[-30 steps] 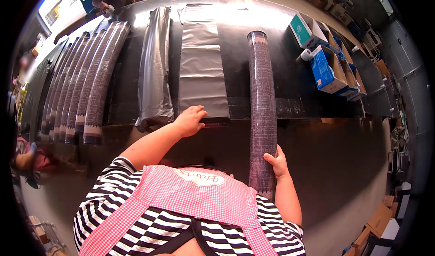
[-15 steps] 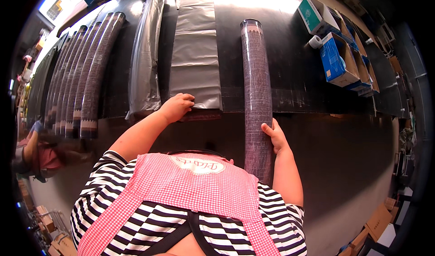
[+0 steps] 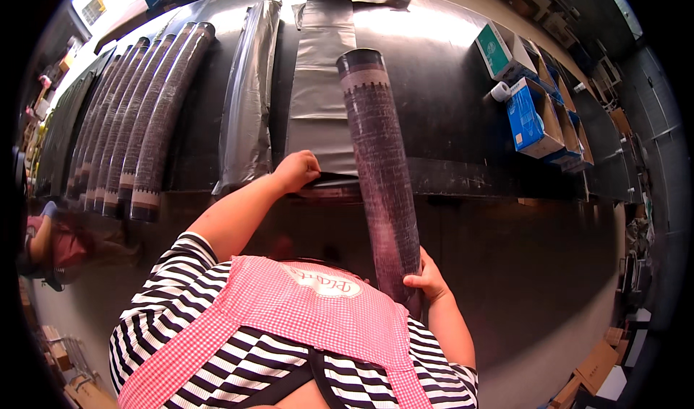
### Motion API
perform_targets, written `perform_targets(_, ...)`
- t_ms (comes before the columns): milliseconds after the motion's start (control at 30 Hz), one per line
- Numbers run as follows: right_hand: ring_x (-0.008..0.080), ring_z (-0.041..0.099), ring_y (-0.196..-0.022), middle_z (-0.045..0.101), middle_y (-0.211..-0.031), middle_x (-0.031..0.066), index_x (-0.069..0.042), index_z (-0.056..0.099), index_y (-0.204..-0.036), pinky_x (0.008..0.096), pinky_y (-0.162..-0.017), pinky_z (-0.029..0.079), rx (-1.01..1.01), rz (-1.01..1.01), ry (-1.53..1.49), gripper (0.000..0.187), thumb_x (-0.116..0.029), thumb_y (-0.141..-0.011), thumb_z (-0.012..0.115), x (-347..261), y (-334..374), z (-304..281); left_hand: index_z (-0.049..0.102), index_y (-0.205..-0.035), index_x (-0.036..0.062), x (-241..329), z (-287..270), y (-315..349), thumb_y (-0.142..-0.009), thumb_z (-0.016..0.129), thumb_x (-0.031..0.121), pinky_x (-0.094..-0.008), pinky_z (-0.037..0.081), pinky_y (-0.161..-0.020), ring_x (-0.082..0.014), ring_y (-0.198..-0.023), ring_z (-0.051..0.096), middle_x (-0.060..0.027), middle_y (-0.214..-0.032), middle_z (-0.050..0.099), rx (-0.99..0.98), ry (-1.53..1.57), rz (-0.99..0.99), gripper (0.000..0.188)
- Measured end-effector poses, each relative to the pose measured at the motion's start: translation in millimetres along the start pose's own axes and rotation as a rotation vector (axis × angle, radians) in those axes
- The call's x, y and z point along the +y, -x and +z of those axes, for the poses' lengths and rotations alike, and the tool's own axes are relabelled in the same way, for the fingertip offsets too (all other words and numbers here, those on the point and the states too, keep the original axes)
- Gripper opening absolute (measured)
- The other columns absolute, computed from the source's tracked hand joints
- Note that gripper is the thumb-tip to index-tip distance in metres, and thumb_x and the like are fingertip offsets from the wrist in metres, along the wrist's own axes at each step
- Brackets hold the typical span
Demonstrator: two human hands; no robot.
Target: The person uses a tape dispenser to seal the ends of multiple rolled-up carpets or mats that are wrapped in clear plastic. They then pick up a black plastic bag, open it, and place one of the wrapped rolls inside the bag.
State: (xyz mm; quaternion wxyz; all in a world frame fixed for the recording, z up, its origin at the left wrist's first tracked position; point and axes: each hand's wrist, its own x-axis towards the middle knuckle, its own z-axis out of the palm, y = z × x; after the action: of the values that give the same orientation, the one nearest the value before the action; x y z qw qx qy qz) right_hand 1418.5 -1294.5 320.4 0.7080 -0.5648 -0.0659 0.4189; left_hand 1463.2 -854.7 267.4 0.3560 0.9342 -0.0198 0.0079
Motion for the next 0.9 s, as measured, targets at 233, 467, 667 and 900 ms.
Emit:
perform_targets(233, 0.0263, 0.055, -0.130, 0.056, -0.142, 0.0143, 0.001, 0.038, -0.149, 0.0416, -0.114, 0.038, -0.139, 0.193, -0.222, 0.110, -0.026, -0.057, 0.092, 40, 50, 52, 0.077, -0.091, 0.0050, -22, 6, -9, -0.078, 0.080, 0.020, -0.0375, 0.054, -0.084, -0.0287, -0.091, 0.069, -0.0134, -0.097, 0.071, -0.047, 0.217, -0.156, 0.020)
perform_targets(467, 0.0266, 0.053, -0.132, 0.054, -0.144, 0.0144, 0.001, 0.037, -0.150, 0.0413, -0.115, 0.037, -0.120, 0.124, -0.248, 0.109, -0.024, -0.059, 0.092, 73, 72, 78, 0.079, -0.095, 0.0067, -19, 6, -13, -0.081, 0.078, 0.019, -0.0361, 0.054, -0.083, -0.0255, -0.088, 0.071, -0.0123, -0.096, 0.074, -0.047, 0.224, -0.164, 0.019)
perform_targets(667, 0.0230, 0.052, -0.131, 0.053, -0.143, 0.0117, 0.001, 0.035, -0.151, 0.0389, -0.115, 0.037, 0.087, 0.085, -0.013, 0.113, -0.018, -0.058, 0.095, 95, 104, 97, 0.079, -0.093, 0.0072, -31, 5, -17, -0.082, 0.077, 0.017, -0.0346, 0.053, -0.079, -0.0210, -0.082, 0.071, -0.0086, -0.090, 0.076, 0.011, 0.222, -0.102, 0.015)
perform_targets(900, 0.0202, 0.052, -0.130, 0.053, -0.145, 0.0091, -0.004, 0.038, -0.152, 0.0347, -0.112, 0.039, 0.433, 0.113, 0.113, 0.099, -0.021, -0.071, 0.092, 124, 160, 145, 0.078, -0.098, 0.0039, -27, -4, -15, -0.084, 0.079, 0.016, -0.0298, 0.051, -0.076, -0.0121, -0.080, 0.063, -0.0034, -0.087, 0.073, -0.129, 0.618, -0.367, 0.019)
